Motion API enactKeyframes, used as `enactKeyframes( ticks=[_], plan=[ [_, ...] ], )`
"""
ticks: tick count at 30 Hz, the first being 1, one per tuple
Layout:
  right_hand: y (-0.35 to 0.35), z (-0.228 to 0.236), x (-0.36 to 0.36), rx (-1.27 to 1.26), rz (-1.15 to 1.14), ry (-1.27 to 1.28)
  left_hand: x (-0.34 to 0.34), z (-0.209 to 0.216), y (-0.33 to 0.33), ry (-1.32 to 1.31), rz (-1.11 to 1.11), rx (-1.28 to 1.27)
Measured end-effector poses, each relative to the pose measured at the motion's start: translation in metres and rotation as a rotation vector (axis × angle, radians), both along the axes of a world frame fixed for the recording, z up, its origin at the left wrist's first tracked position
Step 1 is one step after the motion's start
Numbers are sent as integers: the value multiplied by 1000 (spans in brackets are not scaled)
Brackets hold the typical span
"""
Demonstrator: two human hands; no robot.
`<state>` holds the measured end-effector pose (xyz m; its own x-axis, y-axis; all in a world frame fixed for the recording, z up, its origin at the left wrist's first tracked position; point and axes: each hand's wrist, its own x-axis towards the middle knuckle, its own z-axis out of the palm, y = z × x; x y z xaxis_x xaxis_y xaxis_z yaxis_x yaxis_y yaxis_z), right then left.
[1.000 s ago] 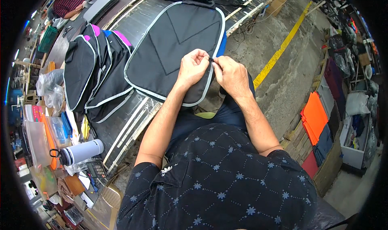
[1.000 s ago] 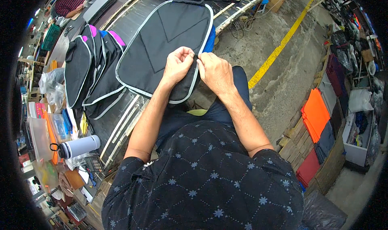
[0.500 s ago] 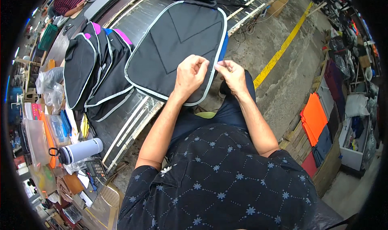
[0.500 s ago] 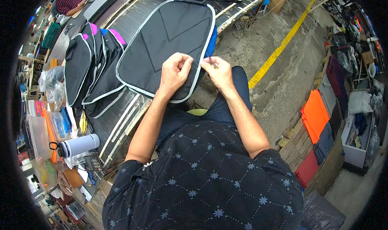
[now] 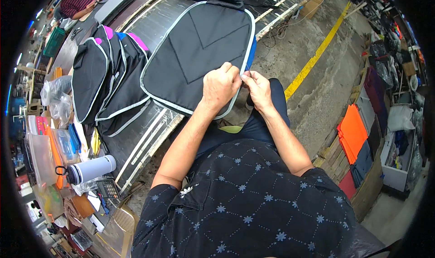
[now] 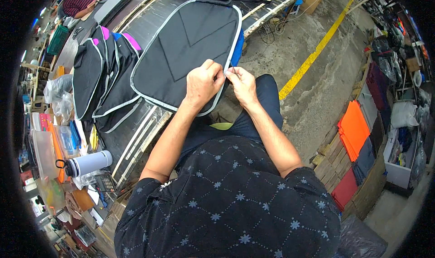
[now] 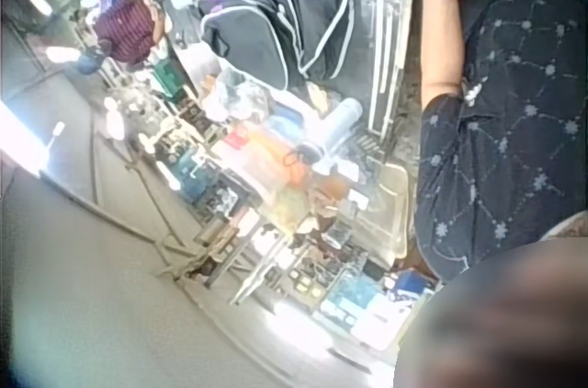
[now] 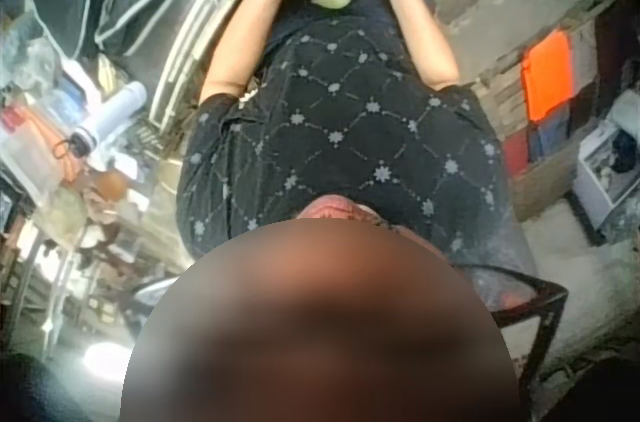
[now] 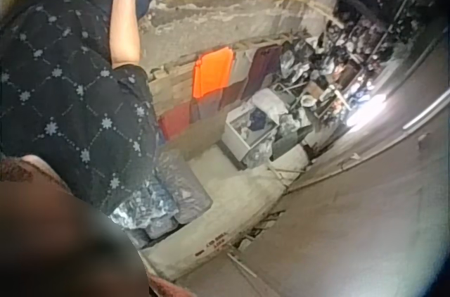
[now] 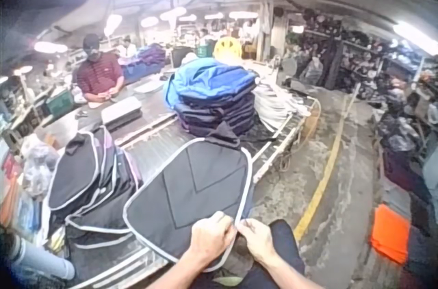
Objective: Inspecting backpacks for quality control and trimming loose threads.
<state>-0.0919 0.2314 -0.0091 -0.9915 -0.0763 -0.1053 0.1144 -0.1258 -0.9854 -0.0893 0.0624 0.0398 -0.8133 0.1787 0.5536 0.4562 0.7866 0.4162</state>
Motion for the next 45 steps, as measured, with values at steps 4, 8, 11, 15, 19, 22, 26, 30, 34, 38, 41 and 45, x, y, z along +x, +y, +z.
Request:
enactKeyframes(
  ticks=[4,8,11,15,19,22,26,30,34,38,41,45],
  plan=[
    [4,-12,-5,-90,13,-22,4,-6,1,2,-32,251],
    [7,-13,-9,-3,69,-13,7,-17,-4,12,-61,463],
    [8,-9,-7,-16,48,-38,13,-12,-9,-220,-41,633],
    [9,2,-1,37,45,-27,15,-11,-11,-214,-60,575],
    [8,4,1,71,63,-2,15,-14,-5,-4,-74,357],
    [8,4,1,93,51,17,13,-12,-2,37,-50,232],
    [9,-1,-2,123,41,63,9,-16,-1,-21,-25,320],
    [11,-3,-2,189,37,87,11,-15,-4,-204,45,473],
    [9,0,0,195,23,107,12,-15,-7,-156,-6,519],
    [7,-3,0,150,28,64,15,-14,-2,-31,-52,403],
    [7,-3,-1,167,19,94,15,-14,-1,-23,-23,314],
    [10,-8,-3,194,34,95,13,-15,0,-15,0,174]
  ],
)
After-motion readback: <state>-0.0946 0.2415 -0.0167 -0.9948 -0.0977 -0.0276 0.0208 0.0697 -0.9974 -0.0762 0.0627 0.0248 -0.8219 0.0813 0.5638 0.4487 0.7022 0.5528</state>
